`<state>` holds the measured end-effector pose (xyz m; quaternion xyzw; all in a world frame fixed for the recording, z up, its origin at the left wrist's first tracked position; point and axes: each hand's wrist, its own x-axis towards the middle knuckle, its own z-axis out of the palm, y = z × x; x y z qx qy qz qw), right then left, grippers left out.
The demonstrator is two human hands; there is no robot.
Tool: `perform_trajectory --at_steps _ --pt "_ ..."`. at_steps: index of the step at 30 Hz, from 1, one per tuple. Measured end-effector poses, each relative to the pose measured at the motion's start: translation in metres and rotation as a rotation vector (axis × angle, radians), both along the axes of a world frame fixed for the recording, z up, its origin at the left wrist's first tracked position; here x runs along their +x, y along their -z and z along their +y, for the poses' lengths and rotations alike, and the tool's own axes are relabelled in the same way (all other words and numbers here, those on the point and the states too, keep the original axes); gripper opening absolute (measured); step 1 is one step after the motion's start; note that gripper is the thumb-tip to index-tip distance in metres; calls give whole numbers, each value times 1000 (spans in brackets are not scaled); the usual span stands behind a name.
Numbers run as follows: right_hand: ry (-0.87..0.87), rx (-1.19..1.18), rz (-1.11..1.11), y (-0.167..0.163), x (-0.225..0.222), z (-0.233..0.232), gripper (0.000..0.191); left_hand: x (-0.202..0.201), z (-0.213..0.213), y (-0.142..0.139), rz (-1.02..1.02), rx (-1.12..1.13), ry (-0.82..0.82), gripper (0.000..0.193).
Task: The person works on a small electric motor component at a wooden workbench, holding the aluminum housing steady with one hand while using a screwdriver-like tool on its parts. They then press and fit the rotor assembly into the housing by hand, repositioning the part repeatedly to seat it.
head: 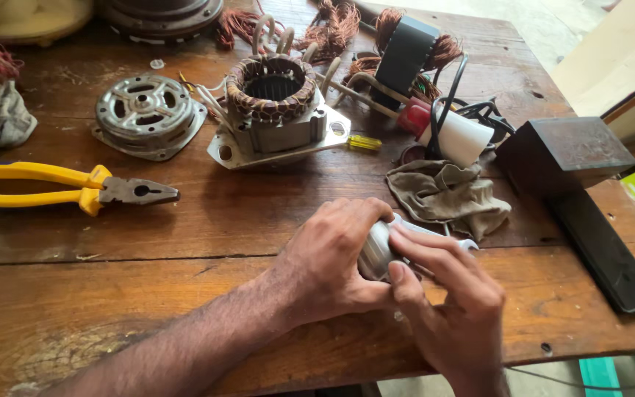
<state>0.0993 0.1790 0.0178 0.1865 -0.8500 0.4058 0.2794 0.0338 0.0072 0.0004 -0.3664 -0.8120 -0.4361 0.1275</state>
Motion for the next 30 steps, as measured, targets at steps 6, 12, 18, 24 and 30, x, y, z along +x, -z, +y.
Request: perform_trajectory --at_steps 6,12,18,24,30 --pt "-15 33 -34 -1 -3 1 29 0 0 2 48 50 19 58" --pt "23 -33 6 1 -1 0 23 -1 1 4 20 2 -7 62" --pt "29 23 68 -1 2 0 21 0 0 5 62 14 5 62" --pt "-7 79 58 -5 3 -5 31 -2 0 6 14 -39 21 58" --pt "42 91 20 -1 4 -5 32 -1 0 5 32 0 11 56"
